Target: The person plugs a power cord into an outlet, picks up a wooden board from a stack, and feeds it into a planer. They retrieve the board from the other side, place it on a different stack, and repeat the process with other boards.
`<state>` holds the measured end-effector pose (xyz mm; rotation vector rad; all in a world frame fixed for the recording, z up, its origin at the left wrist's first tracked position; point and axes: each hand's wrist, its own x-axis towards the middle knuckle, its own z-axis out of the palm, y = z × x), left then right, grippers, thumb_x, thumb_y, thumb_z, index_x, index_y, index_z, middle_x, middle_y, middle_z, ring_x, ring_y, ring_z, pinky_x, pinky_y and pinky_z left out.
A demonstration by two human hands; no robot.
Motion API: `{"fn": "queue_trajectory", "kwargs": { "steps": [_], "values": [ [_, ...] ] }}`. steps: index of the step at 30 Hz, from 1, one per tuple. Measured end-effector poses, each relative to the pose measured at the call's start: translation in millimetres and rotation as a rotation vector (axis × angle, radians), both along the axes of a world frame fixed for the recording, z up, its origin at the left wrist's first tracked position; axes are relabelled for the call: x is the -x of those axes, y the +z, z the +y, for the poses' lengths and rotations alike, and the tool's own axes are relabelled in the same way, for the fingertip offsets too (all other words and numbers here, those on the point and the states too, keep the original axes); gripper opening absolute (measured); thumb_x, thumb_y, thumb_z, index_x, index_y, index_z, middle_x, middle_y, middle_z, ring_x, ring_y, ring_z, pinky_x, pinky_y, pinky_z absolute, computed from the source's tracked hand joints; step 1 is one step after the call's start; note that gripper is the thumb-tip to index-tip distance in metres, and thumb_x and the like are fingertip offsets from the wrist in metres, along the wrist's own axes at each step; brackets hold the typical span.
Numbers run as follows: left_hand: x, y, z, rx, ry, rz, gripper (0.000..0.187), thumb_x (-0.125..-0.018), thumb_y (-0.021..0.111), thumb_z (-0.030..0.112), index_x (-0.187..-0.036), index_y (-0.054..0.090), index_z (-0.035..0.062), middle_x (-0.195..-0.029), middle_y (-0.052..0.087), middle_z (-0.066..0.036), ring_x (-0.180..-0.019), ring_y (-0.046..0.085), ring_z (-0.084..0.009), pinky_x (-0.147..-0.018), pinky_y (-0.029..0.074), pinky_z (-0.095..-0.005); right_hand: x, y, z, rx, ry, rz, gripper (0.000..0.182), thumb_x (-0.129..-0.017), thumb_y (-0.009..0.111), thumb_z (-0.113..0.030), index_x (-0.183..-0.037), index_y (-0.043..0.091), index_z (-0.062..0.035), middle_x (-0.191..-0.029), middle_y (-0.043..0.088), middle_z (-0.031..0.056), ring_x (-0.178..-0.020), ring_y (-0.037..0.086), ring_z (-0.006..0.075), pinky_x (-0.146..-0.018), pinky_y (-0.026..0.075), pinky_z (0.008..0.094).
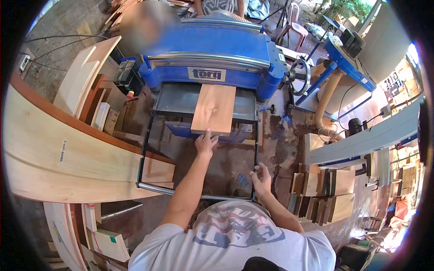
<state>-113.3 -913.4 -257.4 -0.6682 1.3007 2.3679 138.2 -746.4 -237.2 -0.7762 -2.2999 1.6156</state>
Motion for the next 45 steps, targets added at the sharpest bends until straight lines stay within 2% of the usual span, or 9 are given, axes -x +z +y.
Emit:
{"fn": "queue_trajectory", "kwargs": {
  "steps": [10,16,19,26,30,31,36,41,45],
  "values": [
    [41.9,2.9,31.8,0.03,0.006,-0.029,0.045,-0.097,0.062,0.02,-0.118,0.045,-0.0159,-0.116,0.056,-0.025,-0.09,0.069,-0.0375,-0.076,0.064,-0.0396,10.1,-1.7,2.4,-0.372,0.112,-0.017,0.061,-0.082,0.07,-0.02,-0.133,0.044,-0.0002,-0.11,0.052,0.0215,-0.098,0.056,0.04,-0.082,0.049,0.0455],
    [63.1,-0.7,43.0,0.112,-0.104,-0.06,0.053,-0.092,0.069,0.025,-0.124,0.047,-0.0105,-0.122,0.057,-0.024,-0.089,0.069,-0.0387,-0.076,0.063,-0.0454,16.3,-8.7,0.3,-0.523,0.112,0.037,0.06,-0.083,0.069,-0.021,-0.133,0.043,-0.0003,-0.113,0.051,0.0235,-0.097,0.057,0.0424,-0.08,0.05,0.0471],
    [73.7,-12.6,53.3,0.348,-0.075,-0.053,0.054,-0.086,0.076,0.035,-0.104,0.056,-0.0122,-0.1,0.065,-0.022,-0.075,0.071,-0.0318,-0.059,0.062,-0.0396,20.0,-3.0,-2.2,-0.57,0.101,-0.019,0.059,-0.084,0.068,-0.02,-0.133,0.043,-0.0007,-0.115,0.05,0.0249,-0.099,0.057,0.0439,-0.08,0.051,0.0482],
    [93.9,-22.9,61.6,0.495,-0.097,-0.099,0.077,-0.077,0.081,0.049,-0.107,0.051,-0.0147,-0.098,0.065,-0.021,-0.069,0.069,-0.0332,-0.054,0.057,-0.0432,7.7,-2.4,7.2,-0.488,0.049,0.02,0.06,-0.087,0.066,-0.022,-0.136,0.039,-0.0021,-0.123,0.047,0.0264,-0.103,0.057,0.0453,-0.082,0.051,0.0491],
    [99.0,-12.6,56.5,0.498,-0.149,-0.08,0.089,-0.075,0.08,0.055,-0.118,0.047,-0.0159,-0.11,0.061,-0.025,-0.085,0.068,-0.0388,-0.067,0.058,-0.0515,-21.6,19.3,16.5,-0.336,-0.062,-0.112,0.06,-0.088,0.065,-0.023,-0.137,0.038,-0.003,-0.123,0.047,0.0252,-0.104,0.056,0.0446,-0.082,0.051,0.0486],
    [100.9,-8.5,52.3,0.461,-0.198,-0.102,0.096,-0.074,0.079,0.058,-0.126,0.043,-0.0143,-0.123,0.056,-0.027,-0.101,0.063,-0.0455,-0.081,0.054,-0.0594,-30.9,22.6,19.4,-0.272,-0.099,-0.166,0.06,-0.089,0.064,-0.024,-0.138,0.037,-0.0032,-0.123,0.047,0.0248,-0.104,0.056,0.0444,-0.082,0.05,0.0486],
    [118.6,-1.4,42.1,0.496,-0.286,-0.104,0.1,-0.075,0.077,0.059,-0.137,0.038,-0.0082,-0.135,0.049,-0.028,-0.112,0.056,-0.0535,-0.089,0.049,-0.0653,-81.8,-21.2,36.3,-0.537,-0.226,-0.121,0.058,-0.091,0.062,-0.024,-0.138,0.037,-0.0009,-0.118,0.048,0.0231,-0.088,0.056,0.0347,-0.076,0.048,0.0426],
    [112.7,-26.0,33.7,0.524,-0.455,-0.081,0.099,-0.075,0.082,0.051,-0.139,0.036,-0.0088,-0.133,0.052,-0.026,-0.116,0.058,-0.0391,-0.083,0.051,-0.0602,-109.8,-36.8,39.3,-0.511,-0.318,-0.193,0.057,-0.091,0.061,-0.026,-0.136,0.038,0.001,-0.114,0.049,0.0236,-0.086,0.056,0.0342,-0.075,0.048,0.0419],
    [70.0,-54.9,17.9,0.685,-0.405,0.128,0.077,-0.075,0.084,0.041,-0.122,0.051,-0.0104,-0.113,0.063,-0.022,-0.103,0.063,-0.0311,-0.088,0.05,-0.046,-111.7,-50.4,41.8,-0.43,-0.38,-0.257,0.055,-0.091,0.061,-0.026,-0.135,0.04,0.0016,-0.111,0.051,0.0239,-0.089,0.056,0.0354,-0.079,0.048,0.0436]
  ]
}}
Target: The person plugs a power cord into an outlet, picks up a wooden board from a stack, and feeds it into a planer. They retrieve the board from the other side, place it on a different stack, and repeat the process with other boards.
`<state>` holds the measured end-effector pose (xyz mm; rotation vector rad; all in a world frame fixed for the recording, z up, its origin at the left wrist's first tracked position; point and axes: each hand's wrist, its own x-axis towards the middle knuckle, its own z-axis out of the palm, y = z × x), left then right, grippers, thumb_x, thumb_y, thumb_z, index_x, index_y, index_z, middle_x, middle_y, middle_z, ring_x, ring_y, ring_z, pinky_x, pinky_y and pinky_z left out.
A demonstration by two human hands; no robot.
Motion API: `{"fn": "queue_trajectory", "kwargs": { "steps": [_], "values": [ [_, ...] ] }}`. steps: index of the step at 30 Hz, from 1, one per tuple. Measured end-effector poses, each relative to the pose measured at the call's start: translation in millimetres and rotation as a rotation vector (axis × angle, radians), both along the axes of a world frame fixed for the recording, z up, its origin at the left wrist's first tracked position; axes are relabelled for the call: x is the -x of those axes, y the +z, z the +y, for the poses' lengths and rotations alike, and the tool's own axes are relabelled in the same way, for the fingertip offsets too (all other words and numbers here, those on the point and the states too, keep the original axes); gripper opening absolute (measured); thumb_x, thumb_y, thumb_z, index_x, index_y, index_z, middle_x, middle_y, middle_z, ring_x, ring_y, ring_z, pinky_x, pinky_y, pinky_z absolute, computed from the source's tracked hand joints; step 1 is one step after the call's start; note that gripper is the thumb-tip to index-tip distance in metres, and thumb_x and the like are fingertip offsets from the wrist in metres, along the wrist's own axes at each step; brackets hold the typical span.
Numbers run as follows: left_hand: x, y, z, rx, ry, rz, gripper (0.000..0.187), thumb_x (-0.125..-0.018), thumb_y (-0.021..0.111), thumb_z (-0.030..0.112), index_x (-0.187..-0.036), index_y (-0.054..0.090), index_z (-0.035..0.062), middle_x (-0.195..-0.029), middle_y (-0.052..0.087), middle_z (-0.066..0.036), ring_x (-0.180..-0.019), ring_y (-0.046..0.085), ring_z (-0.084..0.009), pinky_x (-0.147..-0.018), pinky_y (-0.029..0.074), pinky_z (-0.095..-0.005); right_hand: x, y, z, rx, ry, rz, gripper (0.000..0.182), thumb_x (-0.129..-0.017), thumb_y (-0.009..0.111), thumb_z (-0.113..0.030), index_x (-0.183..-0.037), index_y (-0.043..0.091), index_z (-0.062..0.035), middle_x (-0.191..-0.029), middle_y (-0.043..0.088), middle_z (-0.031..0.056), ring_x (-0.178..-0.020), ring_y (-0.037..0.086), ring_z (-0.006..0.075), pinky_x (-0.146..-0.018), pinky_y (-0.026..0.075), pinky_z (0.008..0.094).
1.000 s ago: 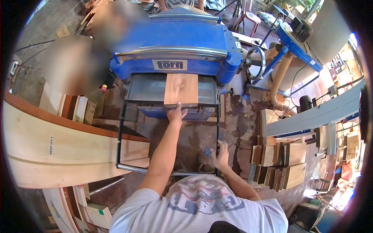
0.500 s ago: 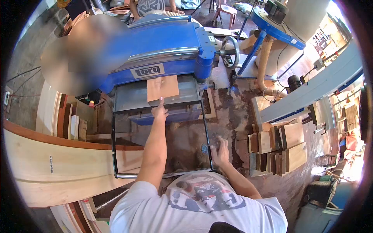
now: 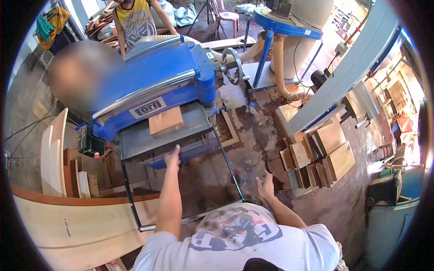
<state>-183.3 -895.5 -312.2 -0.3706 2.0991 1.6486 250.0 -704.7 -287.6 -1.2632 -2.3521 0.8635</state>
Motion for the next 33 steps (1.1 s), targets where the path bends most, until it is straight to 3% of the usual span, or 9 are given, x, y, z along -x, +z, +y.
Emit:
{"fn": "queue_trajectory", "kwargs": {
  "steps": [1,3,5,9,11,18,21,26,33],
  "values": [
    [-14.7,-25.0,-7.4,0.028,0.035,0.13,0.074,-0.075,0.085,0.038,-0.12,0.052,-0.0113,-0.108,0.066,-0.021,-0.1,0.064,-0.0312,-0.09,0.05,-0.0413,2.1,-2.5,1.0,0.006,-0.003,-0.017,0.055,-0.091,0.061,-0.026,-0.134,0.04,0.0012,-0.112,0.051,0.024,-0.091,0.056,0.036,-0.081,0.047,0.0439],
    [-50.6,-51.2,-29.6,0.185,-0.062,0.357,0.083,-0.074,0.085,0.034,-0.129,0.046,-0.0135,-0.114,0.065,-0.023,-0.104,0.063,-0.0324,-0.093,0.048,-0.0367,2.8,-7.9,3.4,0.02,0.006,-0.056,0.055,-0.091,0.062,-0.026,-0.134,0.041,0.0005,-0.114,0.051,0.0241,-0.095,0.056,0.0373,-0.084,0.047,0.0447],
    [-99.5,29.5,-50.3,0.239,-0.384,0.212,0.098,-0.073,0.084,0.032,-0.142,0.032,-0.0127,-0.133,0.054,-0.026,-0.118,0.058,-0.031,-0.096,0.047,-0.0381,1.8,-14.1,5.0,0.051,0.003,-0.074,0.056,-0.09,0.062,-0.028,-0.135,0.041,-0.0008,-0.115,0.051,0.0242,-0.1,0.056,0.0383,-0.086,0.047,0.0446],
    [-178.9,3.3,-99.5,0.37,-0.468,0.263,0.082,-0.074,0.081,0.037,-0.135,0.047,-0.0069,-0.133,0.052,-0.027,-0.12,0.056,-0.0378,-0.101,0.045,-0.0432,-5.8,-48.5,13.4,0.102,-0.02,-0.15,0.058,-0.089,0.063,-0.032,-0.135,0.042,-0.003,-0.117,0.052,0.0246,-0.107,0.056,0.0408,-0.091,0.047,0.0458],
    [-214.5,9.4,-119.3,0.472,-0.563,0.466,0.076,-0.077,0.077,0.035,-0.134,0.048,-0.0053,-0.133,0.052,-0.027,-0.124,0.051,-0.0405,-0.104,0.042,-0.0459,-12.3,-59.9,14.7,0.167,-0.039,-0.275,0.059,-0.089,0.063,-0.033,-0.135,0.042,-0.0028,-0.118,0.051,0.0249,-0.11,0.055,0.0418,-0.092,0.046,0.0473],
    [-245.2,49.8,-151.0,0.64,-0.409,0.803,0.041,-0.085,0.066,0.023,-0.117,0.06,-0.0016,-0.121,0.06,-0.019,-0.114,0.054,-0.0373,-0.104,0.038,-0.0495,-10.6,-84.3,26.1,0.213,0.078,-0.395,0.06,-0.087,0.064,-0.034,-0.131,0.045,0.0012,-0.127,0.05,0.0287,-0.115,0.054,0.0443,-0.095,0.046,0.0498],
    [-247.5,63.5,-158.6,0.661,-0.407,0.893,0.036,-0.086,0.065,0.021,-0.114,0.062,-0.0017,-0.116,0.062,-0.018,-0.11,0.056,-0.0369,-0.101,0.04,-0.0488,2.3,-109.1,44.2,0.162,0.196,-0.343,0.058,-0.087,0.063,-0.037,-0.126,0.042,0.0018,-0.124,0.05,0.0339,-0.11,0.055,0.0503,-0.092,0.048,0.0517],
    [-243.3,82.4,-148.7,0.641,-0.358,0.998,0.027,-0.084,0.067,0.017,-0.104,0.065,-0.0006,-0.111,0.064,-0.015,-0.107,0.057,-0.0342,-0.093,0.047,-0.0449,45.9,-73.3,47.4,0.259,0.163,-0.322,0.054,-0.086,0.065,-0.035,-0.123,0.054,0.0032,-0.108,0.066,0.0274,-0.105,0.062,0.0431,-0.092,0.048,0.0482],
    [-240.6,75.5,-149.7,0.622,-0.316,0.977,0.025,-0.082,0.068,0.017,-0.102,0.067,0.0004,-0.109,0.064,-0.014,-0.105,0.057,-0.0339,-0.093,0.047,-0.0444,40.8,-86.8,36.1,0.344,0.215,-0.42,0.052,-0.087,0.061,-0.038,-0.12,0.057,0.0023,-0.109,0.067,0.0256,-0.109,0.063,0.0394,-0.095,0.048,0.0438]
  ]
}}
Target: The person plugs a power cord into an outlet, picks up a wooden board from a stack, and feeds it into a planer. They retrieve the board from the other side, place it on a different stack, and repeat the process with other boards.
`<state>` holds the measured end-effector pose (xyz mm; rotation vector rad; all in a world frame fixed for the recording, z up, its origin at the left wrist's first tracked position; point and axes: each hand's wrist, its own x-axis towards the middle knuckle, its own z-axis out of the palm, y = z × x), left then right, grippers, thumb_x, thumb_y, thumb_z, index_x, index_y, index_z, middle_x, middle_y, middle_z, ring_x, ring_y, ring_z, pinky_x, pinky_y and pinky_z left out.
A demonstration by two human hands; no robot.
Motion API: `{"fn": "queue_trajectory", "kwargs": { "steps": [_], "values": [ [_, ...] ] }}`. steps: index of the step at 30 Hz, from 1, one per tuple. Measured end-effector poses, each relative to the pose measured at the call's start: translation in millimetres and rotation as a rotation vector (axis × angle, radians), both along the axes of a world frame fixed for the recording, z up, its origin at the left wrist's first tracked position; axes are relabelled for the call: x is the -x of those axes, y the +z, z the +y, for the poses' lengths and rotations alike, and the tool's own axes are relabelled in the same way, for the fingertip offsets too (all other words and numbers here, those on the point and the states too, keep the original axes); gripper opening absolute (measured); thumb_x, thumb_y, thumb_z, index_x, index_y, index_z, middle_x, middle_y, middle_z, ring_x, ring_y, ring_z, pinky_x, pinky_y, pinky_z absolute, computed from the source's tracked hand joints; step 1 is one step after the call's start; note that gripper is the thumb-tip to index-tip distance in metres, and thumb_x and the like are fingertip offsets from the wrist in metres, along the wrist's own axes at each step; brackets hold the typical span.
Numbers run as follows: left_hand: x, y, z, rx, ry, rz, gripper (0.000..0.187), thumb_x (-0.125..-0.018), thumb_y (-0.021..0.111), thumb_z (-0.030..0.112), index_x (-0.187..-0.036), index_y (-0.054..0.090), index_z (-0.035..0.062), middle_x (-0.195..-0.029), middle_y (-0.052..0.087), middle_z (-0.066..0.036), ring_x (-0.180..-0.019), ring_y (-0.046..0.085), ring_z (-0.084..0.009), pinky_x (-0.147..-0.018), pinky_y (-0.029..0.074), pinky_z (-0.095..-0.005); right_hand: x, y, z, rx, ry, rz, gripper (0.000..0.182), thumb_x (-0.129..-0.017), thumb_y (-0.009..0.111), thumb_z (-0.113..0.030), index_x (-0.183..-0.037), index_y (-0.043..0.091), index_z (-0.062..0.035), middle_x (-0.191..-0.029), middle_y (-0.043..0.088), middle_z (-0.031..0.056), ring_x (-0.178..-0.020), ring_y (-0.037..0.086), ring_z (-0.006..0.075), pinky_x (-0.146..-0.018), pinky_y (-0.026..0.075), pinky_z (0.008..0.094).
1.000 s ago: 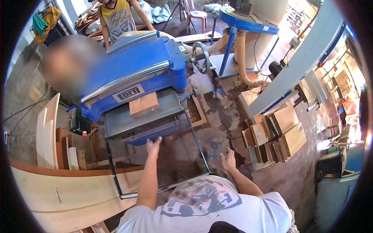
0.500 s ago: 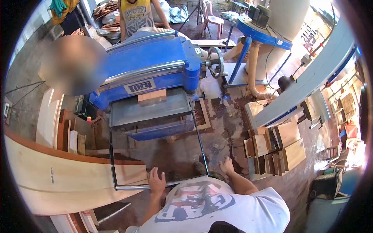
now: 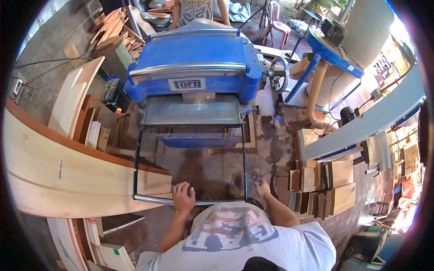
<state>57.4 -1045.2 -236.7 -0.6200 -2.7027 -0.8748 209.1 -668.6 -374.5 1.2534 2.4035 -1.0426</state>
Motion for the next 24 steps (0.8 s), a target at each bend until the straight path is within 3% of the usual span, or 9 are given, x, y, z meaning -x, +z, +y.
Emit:
{"fn": "queue_trajectory", "kwargs": {
  "steps": [16,24],
  "values": [
    [10.3,-13.4,1.4,-0.061,-0.1,-0.033,0.02,-0.081,0.066,0.011,-0.098,0.067,-0.0006,-0.107,0.063,-0.016,-0.103,0.057,-0.0354,-0.092,0.046,-0.0451,-87.7,-11.1,-23.7,0.061,-0.342,-0.1,0.053,-0.087,0.061,-0.04,-0.121,0.06,-0.0004,-0.115,0.066,0.0244,-0.112,0.062,0.037,-0.097,0.047,0.0424],
    [30.7,-17.4,6.4,-0.155,-0.144,-0.057,0.022,-0.083,0.065,0.009,-0.103,0.066,0.0001,-0.113,0.062,-0.017,-0.107,0.055,-0.0377,-0.094,0.045,-0.0465,-115.5,-25.6,-39.6,0.058,-0.187,-0.034,0.049,-0.087,0.058,-0.037,-0.118,0.061,0.0014,-0.116,0.064,0.026,-0.113,0.061,0.0378,-0.097,0.047,0.0441]
  ]
}}
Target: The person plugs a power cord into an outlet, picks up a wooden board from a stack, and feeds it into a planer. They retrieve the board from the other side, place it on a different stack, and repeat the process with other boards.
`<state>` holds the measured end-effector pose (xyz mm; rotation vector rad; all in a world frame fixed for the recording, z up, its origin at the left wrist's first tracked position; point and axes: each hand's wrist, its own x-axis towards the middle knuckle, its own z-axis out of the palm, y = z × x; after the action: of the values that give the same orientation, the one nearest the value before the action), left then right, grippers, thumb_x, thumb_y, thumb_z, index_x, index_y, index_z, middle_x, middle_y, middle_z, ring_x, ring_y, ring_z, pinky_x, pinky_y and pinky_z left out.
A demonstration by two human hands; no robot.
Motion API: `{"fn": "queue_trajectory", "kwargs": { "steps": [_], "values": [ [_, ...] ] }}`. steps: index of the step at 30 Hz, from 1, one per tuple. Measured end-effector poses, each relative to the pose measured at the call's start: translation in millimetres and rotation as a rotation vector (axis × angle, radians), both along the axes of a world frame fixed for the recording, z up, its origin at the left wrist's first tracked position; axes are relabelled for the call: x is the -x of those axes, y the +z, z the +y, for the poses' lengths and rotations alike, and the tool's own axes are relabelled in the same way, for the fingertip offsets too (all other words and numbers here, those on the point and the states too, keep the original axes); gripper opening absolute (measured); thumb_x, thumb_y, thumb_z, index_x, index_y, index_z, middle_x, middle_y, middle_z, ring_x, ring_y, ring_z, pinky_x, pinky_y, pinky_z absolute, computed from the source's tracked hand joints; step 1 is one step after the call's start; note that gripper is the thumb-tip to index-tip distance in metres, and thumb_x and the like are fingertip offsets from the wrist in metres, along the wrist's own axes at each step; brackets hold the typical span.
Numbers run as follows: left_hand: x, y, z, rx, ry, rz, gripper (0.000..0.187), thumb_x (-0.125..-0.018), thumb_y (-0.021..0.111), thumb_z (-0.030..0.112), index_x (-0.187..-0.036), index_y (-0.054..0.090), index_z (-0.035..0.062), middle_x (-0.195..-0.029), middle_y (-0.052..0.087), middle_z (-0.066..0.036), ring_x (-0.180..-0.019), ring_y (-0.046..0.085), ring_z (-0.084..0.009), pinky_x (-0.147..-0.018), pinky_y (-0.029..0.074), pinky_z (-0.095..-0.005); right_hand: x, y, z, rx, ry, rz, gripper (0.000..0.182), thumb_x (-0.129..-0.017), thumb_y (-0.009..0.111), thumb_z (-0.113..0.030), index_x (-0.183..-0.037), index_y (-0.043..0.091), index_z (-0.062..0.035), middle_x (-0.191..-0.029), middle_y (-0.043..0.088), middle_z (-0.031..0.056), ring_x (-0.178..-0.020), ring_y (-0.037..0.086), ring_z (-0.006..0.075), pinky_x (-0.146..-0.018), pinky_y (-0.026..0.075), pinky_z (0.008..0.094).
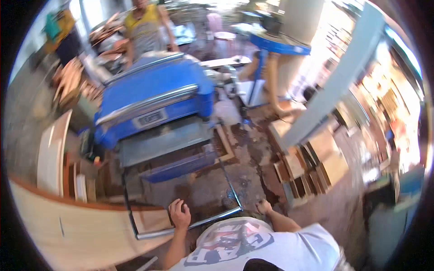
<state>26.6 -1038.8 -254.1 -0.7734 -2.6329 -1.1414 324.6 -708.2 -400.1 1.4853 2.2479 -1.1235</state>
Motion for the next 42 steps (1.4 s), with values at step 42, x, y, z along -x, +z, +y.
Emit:
{"fn": "queue_trajectory", "kwargs": {
  "steps": [42],
  "values": [
    [-192.0,14.2,204.4,0.382,0.064,-0.033,0.059,-0.079,0.07,0.028,-0.126,0.052,-0.0031,-0.098,0.061,-0.021,-0.096,0.056,-0.0401,-0.086,0.043,-0.0521,148.0,196.5,269.2,-0.717,0.454,0.786,0.036,-0.089,0.059,-0.014,-0.123,0.053,-0.0047,-0.116,0.058,0.0206,-0.108,0.053,0.0401,-0.091,0.045,0.0479]
  ]
}}
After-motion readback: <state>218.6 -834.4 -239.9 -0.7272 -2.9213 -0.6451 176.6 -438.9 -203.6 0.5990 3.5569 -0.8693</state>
